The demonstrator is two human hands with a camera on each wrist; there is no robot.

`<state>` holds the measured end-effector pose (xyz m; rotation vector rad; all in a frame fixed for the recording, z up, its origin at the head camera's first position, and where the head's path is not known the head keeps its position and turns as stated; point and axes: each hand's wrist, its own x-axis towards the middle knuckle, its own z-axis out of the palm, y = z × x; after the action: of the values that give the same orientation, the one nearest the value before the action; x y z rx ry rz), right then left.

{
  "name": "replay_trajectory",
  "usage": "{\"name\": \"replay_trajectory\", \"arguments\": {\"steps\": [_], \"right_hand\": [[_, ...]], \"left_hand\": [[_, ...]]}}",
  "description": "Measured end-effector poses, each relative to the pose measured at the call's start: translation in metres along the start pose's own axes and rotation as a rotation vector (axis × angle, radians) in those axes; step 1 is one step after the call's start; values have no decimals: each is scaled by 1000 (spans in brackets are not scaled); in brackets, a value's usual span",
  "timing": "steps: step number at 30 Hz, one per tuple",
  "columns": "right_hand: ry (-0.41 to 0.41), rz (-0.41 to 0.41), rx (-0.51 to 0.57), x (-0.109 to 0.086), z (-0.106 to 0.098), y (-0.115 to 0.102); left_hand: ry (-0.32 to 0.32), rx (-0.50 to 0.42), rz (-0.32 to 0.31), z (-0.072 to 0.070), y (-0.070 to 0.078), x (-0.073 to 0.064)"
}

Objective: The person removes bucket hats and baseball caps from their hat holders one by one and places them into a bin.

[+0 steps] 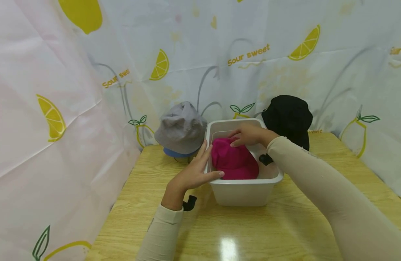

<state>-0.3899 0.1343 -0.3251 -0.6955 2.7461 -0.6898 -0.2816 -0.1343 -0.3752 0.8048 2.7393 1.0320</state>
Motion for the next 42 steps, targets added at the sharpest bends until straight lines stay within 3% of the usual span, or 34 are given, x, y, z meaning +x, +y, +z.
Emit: {"name": "replay_trajectory", "arguments": {"steps": [8, 15, 22, 33, 42], "right_hand": [[-131, -42, 8, 6, 9, -18], [-180, -20, -143, 16, 21, -17], [-313, 26, -257, 17, 32, -17], [-507, 148, -162, 18, 43, -18], [-534, 151, -183, 21, 49, -19]], "left_hand": [[3, -8, 6, 1, -2, 0], [-2, -2, 11, 3, -2, 2], [-6, -4, 19, 3, 0, 3], [-3, 7, 14, 1, 0, 2], [7, 12, 11, 0, -2, 0]]}}
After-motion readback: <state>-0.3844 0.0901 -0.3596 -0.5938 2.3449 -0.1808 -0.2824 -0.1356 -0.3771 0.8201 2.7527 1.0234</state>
